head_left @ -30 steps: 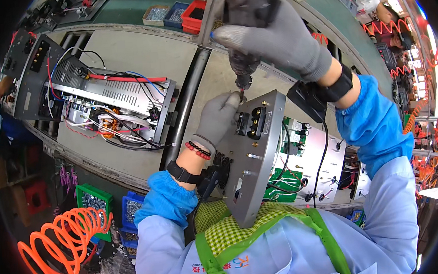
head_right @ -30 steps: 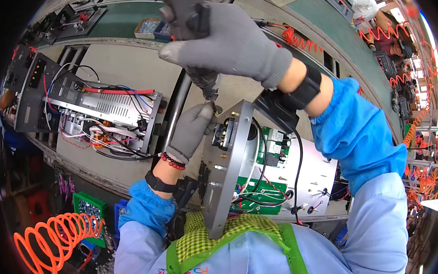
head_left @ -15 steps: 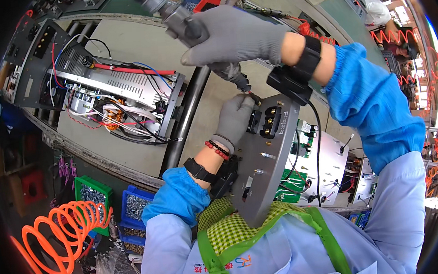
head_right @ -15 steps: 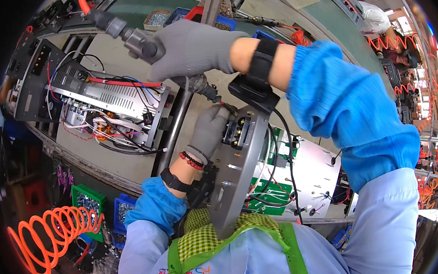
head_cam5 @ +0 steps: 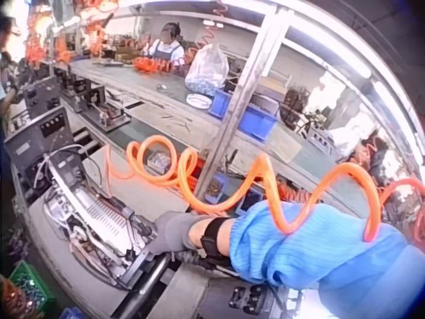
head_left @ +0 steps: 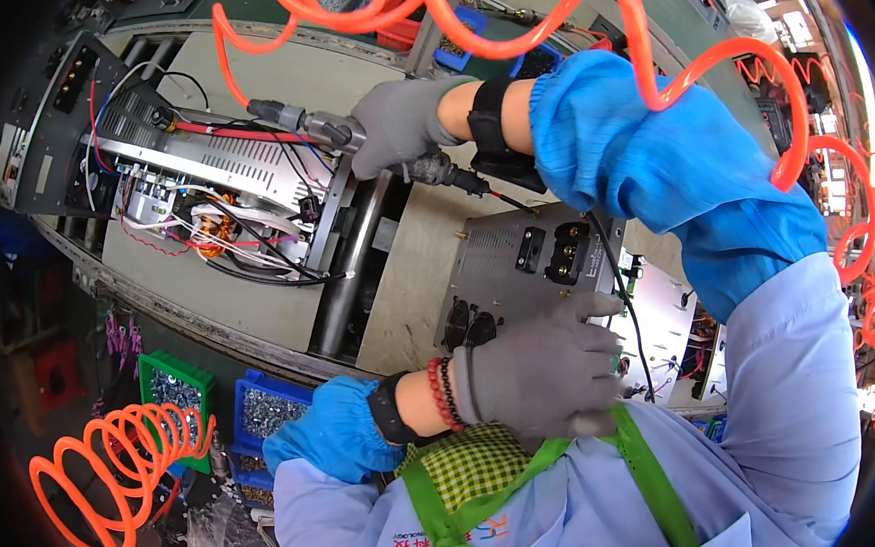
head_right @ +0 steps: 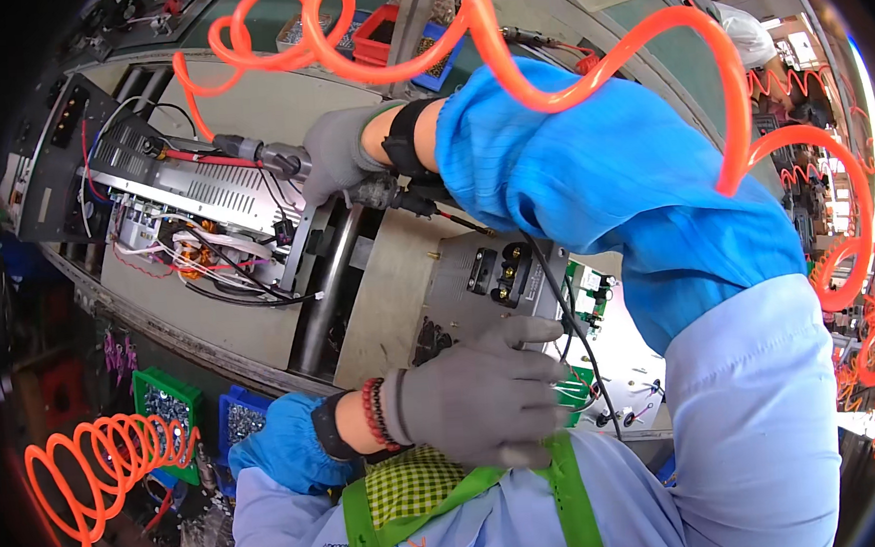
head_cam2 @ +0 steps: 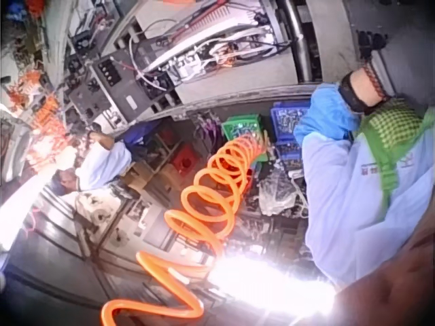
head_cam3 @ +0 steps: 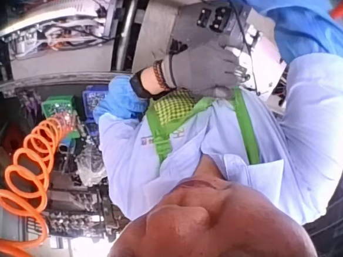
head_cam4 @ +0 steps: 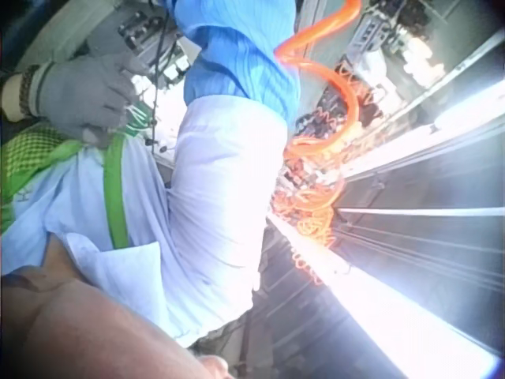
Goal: The recorder assembles an industrial electronics enclosure by mounting circuit boards and wiring components.
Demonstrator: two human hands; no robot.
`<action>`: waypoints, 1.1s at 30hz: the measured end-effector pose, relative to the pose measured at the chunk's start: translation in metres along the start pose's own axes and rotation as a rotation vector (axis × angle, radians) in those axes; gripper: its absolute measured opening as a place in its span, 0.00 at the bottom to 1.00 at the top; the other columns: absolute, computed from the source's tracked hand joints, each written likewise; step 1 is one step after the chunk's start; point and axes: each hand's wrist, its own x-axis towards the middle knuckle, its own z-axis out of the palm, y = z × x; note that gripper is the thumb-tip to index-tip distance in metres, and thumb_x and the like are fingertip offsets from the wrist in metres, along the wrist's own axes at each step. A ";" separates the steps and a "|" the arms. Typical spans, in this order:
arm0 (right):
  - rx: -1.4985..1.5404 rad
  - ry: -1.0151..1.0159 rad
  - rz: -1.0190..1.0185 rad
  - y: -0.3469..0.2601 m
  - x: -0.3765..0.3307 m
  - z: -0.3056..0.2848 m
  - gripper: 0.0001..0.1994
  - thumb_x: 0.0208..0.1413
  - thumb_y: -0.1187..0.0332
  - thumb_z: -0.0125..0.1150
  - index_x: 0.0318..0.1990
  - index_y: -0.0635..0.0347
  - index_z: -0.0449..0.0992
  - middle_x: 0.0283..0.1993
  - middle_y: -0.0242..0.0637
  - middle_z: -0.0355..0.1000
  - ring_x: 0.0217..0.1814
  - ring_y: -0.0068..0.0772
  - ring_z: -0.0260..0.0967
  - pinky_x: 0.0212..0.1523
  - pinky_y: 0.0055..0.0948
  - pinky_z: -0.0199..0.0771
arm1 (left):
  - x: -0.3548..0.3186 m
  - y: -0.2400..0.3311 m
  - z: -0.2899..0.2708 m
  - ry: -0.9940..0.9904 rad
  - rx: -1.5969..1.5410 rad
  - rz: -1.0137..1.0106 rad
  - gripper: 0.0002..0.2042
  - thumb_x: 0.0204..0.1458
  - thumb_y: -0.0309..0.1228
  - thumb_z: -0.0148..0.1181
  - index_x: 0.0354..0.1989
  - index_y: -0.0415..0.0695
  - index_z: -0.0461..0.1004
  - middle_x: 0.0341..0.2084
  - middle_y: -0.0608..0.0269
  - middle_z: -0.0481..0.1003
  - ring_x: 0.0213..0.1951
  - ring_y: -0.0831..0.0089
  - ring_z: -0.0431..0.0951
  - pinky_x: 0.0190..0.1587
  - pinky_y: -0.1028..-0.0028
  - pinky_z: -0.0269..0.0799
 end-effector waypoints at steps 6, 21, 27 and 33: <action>-0.006 -0.017 0.042 0.008 -0.008 0.013 0.26 0.42 0.48 0.65 0.43 0.61 0.83 0.38 0.49 0.81 0.41 0.47 0.79 0.47 0.42 0.76 | 0.009 -0.003 0.018 -0.116 -0.045 -0.015 0.15 0.48 0.44 0.65 0.19 0.47 0.75 0.16 0.64 0.68 0.27 0.65 0.74 0.62 0.58 0.65; 0.230 0.982 0.009 0.022 -0.336 -0.117 0.22 0.54 0.49 0.64 0.33 0.64 0.79 0.28 0.35 0.74 0.32 0.27 0.72 0.36 0.30 0.72 | 0.022 0.009 0.017 -0.243 0.064 -0.080 0.08 0.41 0.34 0.63 0.32 0.51 0.82 0.17 0.68 0.69 0.25 0.66 0.72 0.58 0.56 0.67; 0.687 1.273 0.469 -0.010 -0.587 0.120 0.18 0.49 0.67 0.69 0.48 0.59 0.75 0.28 0.28 0.71 0.26 0.15 0.67 0.27 0.22 0.68 | 0.020 0.017 0.027 -0.245 0.212 -0.076 0.10 0.52 0.37 0.55 0.27 0.48 0.79 0.19 0.61 0.73 0.33 0.59 0.75 0.61 0.52 0.63; 0.615 1.364 1.397 -0.042 -0.662 0.431 0.21 0.46 0.66 0.67 0.50 0.62 0.76 0.37 0.45 0.76 0.41 0.36 0.76 0.46 0.35 0.76 | 0.027 0.025 0.034 -0.297 0.285 0.086 0.12 0.57 0.33 0.50 0.35 0.41 0.79 0.25 0.57 0.73 0.35 0.56 0.73 0.51 0.55 0.69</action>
